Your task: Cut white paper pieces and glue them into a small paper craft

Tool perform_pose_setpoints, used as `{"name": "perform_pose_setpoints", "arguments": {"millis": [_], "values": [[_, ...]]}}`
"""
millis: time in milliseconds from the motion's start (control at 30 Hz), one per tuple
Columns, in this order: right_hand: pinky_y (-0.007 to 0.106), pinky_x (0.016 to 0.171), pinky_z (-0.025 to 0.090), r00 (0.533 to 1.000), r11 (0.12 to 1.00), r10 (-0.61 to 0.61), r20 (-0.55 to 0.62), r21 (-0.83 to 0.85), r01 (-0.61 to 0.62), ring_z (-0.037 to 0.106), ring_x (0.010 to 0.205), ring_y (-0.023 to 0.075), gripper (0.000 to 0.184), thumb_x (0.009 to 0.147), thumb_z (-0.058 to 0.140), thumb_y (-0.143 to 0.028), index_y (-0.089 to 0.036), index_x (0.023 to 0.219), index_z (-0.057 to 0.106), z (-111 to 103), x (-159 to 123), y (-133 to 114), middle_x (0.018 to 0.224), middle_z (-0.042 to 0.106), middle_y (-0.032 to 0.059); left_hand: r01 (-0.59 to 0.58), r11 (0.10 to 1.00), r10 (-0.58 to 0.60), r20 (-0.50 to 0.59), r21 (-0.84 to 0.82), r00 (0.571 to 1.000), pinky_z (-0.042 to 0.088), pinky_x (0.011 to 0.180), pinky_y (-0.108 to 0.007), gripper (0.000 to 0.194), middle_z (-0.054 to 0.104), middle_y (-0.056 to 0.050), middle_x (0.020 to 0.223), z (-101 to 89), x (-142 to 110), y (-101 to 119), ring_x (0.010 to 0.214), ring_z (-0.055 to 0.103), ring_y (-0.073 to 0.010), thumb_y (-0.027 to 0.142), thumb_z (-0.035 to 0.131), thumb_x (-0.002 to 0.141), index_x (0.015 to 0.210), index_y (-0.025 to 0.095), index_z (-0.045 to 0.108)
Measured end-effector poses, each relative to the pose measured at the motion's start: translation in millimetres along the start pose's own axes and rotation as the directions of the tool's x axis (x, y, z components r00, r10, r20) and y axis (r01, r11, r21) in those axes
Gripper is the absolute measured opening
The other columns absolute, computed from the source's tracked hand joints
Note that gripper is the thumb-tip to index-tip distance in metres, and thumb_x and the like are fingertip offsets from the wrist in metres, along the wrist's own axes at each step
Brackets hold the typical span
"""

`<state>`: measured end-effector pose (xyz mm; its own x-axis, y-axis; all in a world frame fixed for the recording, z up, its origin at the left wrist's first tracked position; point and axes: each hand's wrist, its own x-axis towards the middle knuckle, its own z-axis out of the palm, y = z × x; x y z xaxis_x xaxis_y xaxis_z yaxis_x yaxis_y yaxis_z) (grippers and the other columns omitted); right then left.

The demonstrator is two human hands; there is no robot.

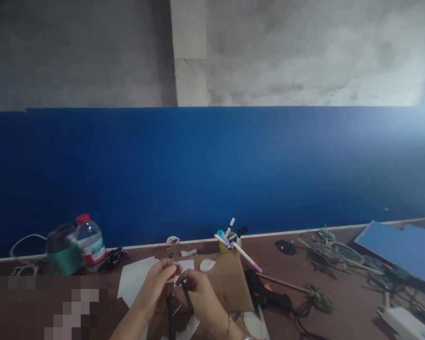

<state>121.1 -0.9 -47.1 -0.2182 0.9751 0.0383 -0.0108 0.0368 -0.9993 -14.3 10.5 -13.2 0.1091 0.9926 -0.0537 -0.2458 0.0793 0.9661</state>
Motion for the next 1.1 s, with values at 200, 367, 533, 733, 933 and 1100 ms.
{"name": "perform_pose_setpoints", "arguments": {"millis": [200,367,533,733,933,1100], "values": [[0.016,0.040,0.031,0.998,0.998,0.065,0.005,0.028,-0.065,0.038,0.043,0.0052,0.028,0.061,0.073,-0.038,-0.017,0.071,0.058,0,-4,-15,0.051,0.046,-0.0084,-0.032,0.999,0.032,-0.021,-0.024,0.999,0.042,0.059,-0.024,0.022,0.063,0.000,0.064,-4.9,8,-9,0.060,0.056,-0.0135,0.036,0.071,0.064,0.066,0.015,0.062],[0.017,0.038,0.029,0.997,0.997,0.071,0.008,0.020,-0.071,0.037,0.040,0.0051,0.035,0.060,0.075,-0.046,-0.018,0.069,0.056,1,-4,-16,0.049,0.046,-0.0085,-0.047,0.998,0.045,-0.050,-0.031,0.998,0.041,0.062,-0.024,0.025,0.063,-0.001,0.062,-3.0,9,-8,0.062,0.056,-0.0138,0.037,0.073,0.062,0.065,0.015,0.062],[0.015,0.038,0.031,0.997,0.997,0.080,-0.016,0.014,-0.080,0.040,0.040,0.0046,0.037,0.059,0.076,-0.048,-0.018,0.070,0.057,0,-3,-14,0.051,0.048,-0.0084,-0.034,0.998,0.031,-0.071,-0.045,0.997,0.041,0.064,-0.024,0.028,0.063,-0.001,0.062,-0.7,5,-5,0.063,0.056,-0.0135,0.040,0.074,0.063,0.066,0.015,0.062],[0.016,0.037,0.033,0.997,0.997,0.080,-0.025,0.001,-0.080,0.041,0.038,0.0056,0.037,0.060,0.076,-0.047,-0.018,0.074,0.057,0,-1,-9,0.050,0.048,-0.0091,-0.033,0.999,0.031,-0.056,-0.039,0.998,0.041,0.061,-0.024,0.029,0.063,0.000,0.062,-1.3,5,-5,0.061,0.055,-0.0130,0.040,0.076,0.061,0.063,0.016,0.059],[0.018,0.044,0.035,0.998,0.998,-0.061,-0.007,0.013,0.061,0.044,0.048,0.0081,0.027,0.064,0.075,-0.038,-0.017,0.075,0.061,0,-2,-11,0.058,0.052,-0.0055,-0.009,0.998,0.007,-0.045,-0.057,0.999,0.036,0.054,-0.022,0.025,0.060,0.000,0.061,3.8,2,-4,0.059,0.052,-0.0123,0.037,0.073,0.064,0.065,0.015,0.061],[0.022,0.052,0.041,0.988,0.989,-0.149,-0.040,-0.014,0.148,0.051,0.061,0.0141,0.022,0.066,0.073,-0.035,-0.017,0.077,0.064,0,-2,-10,0.065,0.059,-0.0004,-0.030,0.992,0.024,-0.046,-0.122,0.999,0.038,0.056,-0.023,0.023,0.058,0.001,0.058,10.8,-2,-4,0.057,0.051,-0.0119,0.036,0.071,0.064,0.063,0.016,0.059]]}}
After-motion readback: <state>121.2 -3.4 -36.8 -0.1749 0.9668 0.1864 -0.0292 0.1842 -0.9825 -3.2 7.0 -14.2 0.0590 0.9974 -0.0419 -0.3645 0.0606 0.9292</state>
